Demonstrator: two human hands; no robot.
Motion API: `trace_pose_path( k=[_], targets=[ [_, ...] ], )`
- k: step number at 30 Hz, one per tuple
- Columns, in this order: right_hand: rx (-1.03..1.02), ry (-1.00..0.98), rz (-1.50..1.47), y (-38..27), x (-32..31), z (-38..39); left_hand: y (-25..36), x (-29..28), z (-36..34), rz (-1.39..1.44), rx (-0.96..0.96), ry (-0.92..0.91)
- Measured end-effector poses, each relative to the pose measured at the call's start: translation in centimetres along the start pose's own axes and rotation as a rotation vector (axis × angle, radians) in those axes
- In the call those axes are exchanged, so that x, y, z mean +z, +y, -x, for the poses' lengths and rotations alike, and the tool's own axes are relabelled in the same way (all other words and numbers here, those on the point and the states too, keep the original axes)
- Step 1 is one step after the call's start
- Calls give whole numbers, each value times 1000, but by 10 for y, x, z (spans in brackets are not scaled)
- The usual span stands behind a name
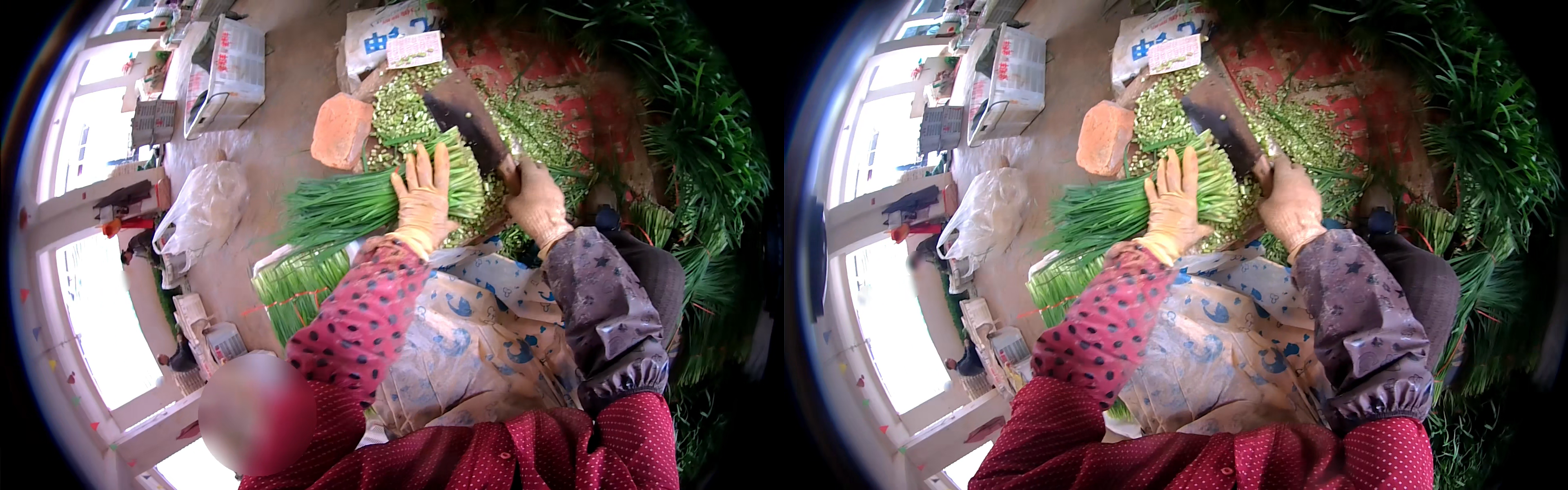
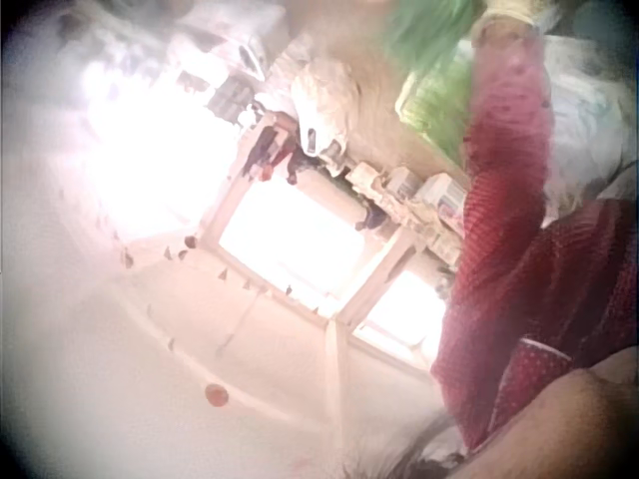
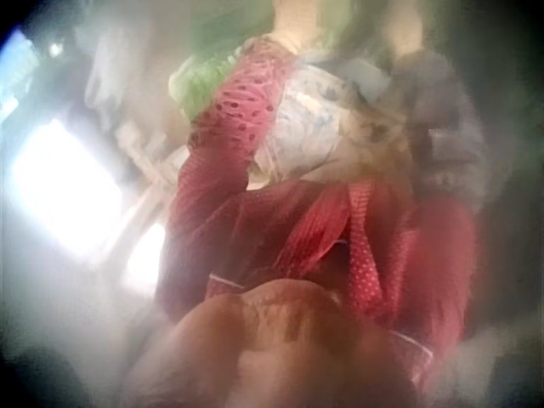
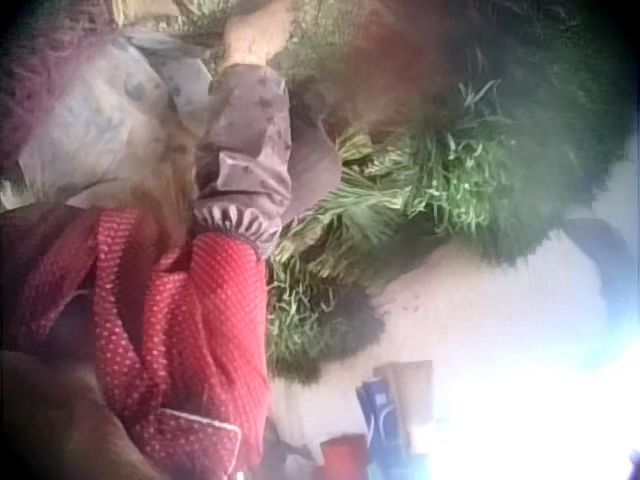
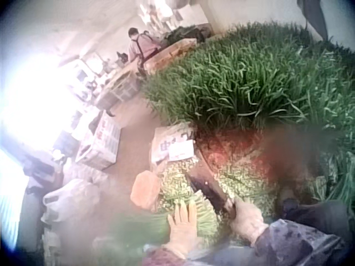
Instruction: The person bundles leeks by hand, trimming the root ends with a knife and tying a red string around each bundle.
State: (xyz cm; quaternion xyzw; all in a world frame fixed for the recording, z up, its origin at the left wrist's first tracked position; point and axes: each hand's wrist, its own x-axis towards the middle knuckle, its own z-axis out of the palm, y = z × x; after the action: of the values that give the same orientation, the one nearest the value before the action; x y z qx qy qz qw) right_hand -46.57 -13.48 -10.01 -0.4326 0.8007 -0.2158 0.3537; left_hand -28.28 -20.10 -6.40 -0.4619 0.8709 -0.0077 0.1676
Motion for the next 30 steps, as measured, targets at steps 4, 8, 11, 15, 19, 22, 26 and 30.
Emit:
trace_pose_path(
  k=[4, 8, 11, 15, 19, 22, 26, 30],
  targets=[
    [26, -75, -113, -11, -13, 3, -17, -21, -11, 114, 18, -39],
    [1, -265, -421, -2, -11, -8, -2, -40, -21, -96, 20, -190],
    [-40, -216, -335, -2, 0, -9, 4, -28, -13, -282, 12, -181],
    [-53, -218, -217, -20, -6, 1, 1, 6, 2, -365, 77, 55],
    [37, -249, -358, -20, -7, 2, -4, 12, 0, -117, 118, 102],
    [-128, -71, -292, -12, -6, -1, -11, 23, -11, 22, 66, 93],
    [-233, 86, -281, -29, -51, 20, -9, 19, -28, 125, 12, 200],
    [-207, 111, -313, -47, -80, 52, -1, -7, -43, -29, -82, -176]
  ],
)
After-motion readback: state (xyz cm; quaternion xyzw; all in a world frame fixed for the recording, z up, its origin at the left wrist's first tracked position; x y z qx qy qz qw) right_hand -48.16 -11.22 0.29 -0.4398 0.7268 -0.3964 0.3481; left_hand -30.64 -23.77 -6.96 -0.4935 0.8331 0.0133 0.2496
